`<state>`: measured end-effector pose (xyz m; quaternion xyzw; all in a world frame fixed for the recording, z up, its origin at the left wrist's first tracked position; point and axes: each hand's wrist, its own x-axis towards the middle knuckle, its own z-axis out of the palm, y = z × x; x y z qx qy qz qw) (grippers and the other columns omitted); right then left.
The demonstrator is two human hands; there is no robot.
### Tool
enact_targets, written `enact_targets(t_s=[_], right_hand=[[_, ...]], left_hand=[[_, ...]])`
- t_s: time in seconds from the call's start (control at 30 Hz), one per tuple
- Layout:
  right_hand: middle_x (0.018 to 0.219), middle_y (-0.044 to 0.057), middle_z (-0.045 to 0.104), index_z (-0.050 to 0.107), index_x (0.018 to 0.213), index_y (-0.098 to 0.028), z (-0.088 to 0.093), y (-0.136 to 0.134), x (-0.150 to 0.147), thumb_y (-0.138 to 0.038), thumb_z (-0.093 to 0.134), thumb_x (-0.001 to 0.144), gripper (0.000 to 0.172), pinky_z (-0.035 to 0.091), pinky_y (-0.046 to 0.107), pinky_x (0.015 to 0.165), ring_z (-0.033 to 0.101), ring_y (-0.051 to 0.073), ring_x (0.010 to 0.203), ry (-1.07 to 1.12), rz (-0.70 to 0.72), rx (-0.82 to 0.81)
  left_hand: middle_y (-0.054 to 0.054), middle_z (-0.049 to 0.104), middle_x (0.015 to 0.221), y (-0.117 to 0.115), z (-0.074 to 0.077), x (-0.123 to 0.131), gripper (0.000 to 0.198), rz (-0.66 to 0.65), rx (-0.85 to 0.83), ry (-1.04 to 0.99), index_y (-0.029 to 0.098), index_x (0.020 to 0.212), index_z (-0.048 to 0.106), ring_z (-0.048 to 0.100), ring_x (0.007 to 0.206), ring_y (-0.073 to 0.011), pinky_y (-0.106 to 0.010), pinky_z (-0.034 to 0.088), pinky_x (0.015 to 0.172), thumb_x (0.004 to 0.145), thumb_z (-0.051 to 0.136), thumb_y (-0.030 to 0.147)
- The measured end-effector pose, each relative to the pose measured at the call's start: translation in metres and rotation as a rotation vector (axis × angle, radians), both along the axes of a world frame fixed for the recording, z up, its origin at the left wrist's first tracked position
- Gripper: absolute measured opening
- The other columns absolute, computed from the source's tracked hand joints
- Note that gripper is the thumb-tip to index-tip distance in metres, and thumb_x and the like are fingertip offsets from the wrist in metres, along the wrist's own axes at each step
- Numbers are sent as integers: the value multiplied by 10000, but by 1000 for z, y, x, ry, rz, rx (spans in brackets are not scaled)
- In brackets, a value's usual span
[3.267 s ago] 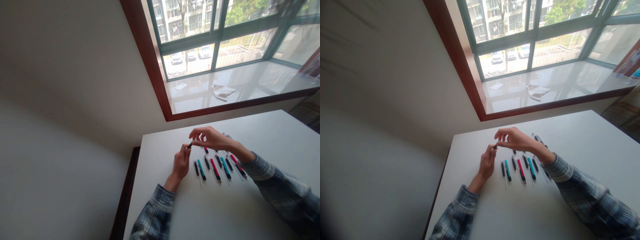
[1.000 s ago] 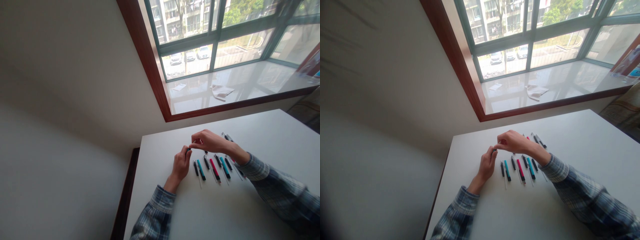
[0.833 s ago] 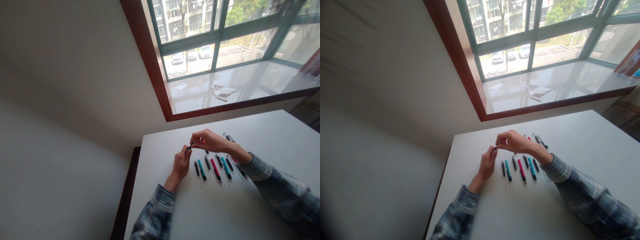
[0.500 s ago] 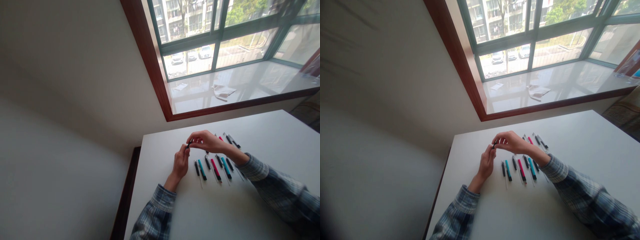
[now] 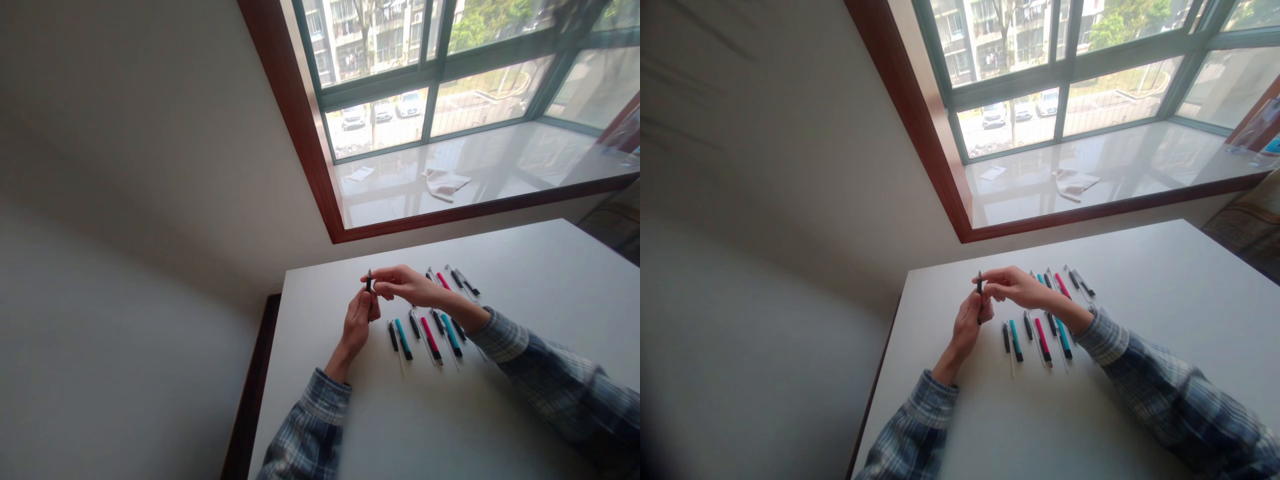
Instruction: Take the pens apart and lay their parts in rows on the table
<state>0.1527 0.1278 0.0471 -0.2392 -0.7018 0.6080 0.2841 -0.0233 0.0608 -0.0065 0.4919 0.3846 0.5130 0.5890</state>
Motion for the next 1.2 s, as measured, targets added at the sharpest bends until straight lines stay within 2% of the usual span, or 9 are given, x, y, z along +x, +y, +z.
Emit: enact_targets(t_s=[0.13, 0.27, 0.5, 0.6, 0.73, 0.8, 0.93, 1.03, 1.2], right_hand=[[792, 25, 658, 699, 1315, -161, 1, -3, 0, -534, 599, 974, 515, 423, 267, 634, 528, 138, 690, -4, 11, -35], [886, 64, 726, 751, 1133, -146, 2, -6, -4, -533, 642, 944, 444, 469, 280, 704, 615, 175, 787, 34, 6, -51], [794, 20, 657, 618, 779, -164, -8, -4, -13, -502, 687, 897, 365, 447, 270, 687, 574, 157, 750, 34, -176, -2], [697, -16, 551, 555, 747, -181, -13, -3, -14, -518, 648, 910, 386, 399, 262, 629, 487, 137, 675, -47, -219, 38], [663, -37, 478, 501, 717, -191, -19, -4, -18, -500, 616, 927, 391, 352, 259, 597, 416, 124, 642, -112, -315, 92], [648, -44, 463, 484, 705, -194, -21, -4, -20, -500, 606, 934, 401, 333, 260, 581, 405, 121, 627, -130, -338, 99], [676, -21, 540, 551, 724, -181, -21, -3, -21, -528, 617, 932, 409, 385, 262, 606, 472, 129, 647, -113, -321, 90], [759, 10, 626, 634, 795, -173, -19, 3, -13, -566, 660, 899, 407, 446, 254, 621, 551, 140, 690, 9, -343, -2], [985, 59, 721, 704, 938, -195, -25, 18, 10, -581, 748, 834, 403, 502, 210, 649, 667, 175, 908, 226, -554, -317]], left_hand=[[82, 228, 584, -2, 4, -4, 510, -213, -156, -156, 227, 762, 367, 238, 509, -105, -302, 308, 575, 949, 474, 689], [83, 205, 570, -5, 7, -5, 536, -268, -202, -181, 232, 751, 339, 240, 502, -112, -330, 367, 610, 929, 481, 717], [64, 250, 631, -1, 5, 5, 520, -181, -167, -200, 220, 732, 350, 249, 554, -109, -302, 340, 606, 973, 485, 661], [65, 259, 640, 1, 3, 6, 515, -120, -144, -139, 216, 746, 366, 246, 561, -104, -278, 290, 565, 975, 490, 660], [54, 310, 671, 3, 4, 5, 483, -19, -59, 84, 172, 932, 549, 257, 579, -109, -264, 222, 524, 991, 476, 646], [47, 333, 677, 3, 6, 5, 502, 10, -35, 172, 155, 1057, 597, 272, 586, -114, -262, 233, 522, 1011, 443, 630], [39, 391, 671, 3, 9, 5, 471, 60, 11, 197, 153, 1051, 613, 334, 593, -114, -258, 308, 546, 1025, 449, 594], [30, 504, 706, 3, 7, 0, 429, 81, 66, 154, 177, 1214, 586, 438, 630, -116, -258, 404, 634, 1008, 536, 550], [-61, 692, 1021, 5, -5, -10, 616, 66, 23, 39, 238, 1451, 506, 593, 739, -126, -296, 492, 772, 921, 716, 469]])
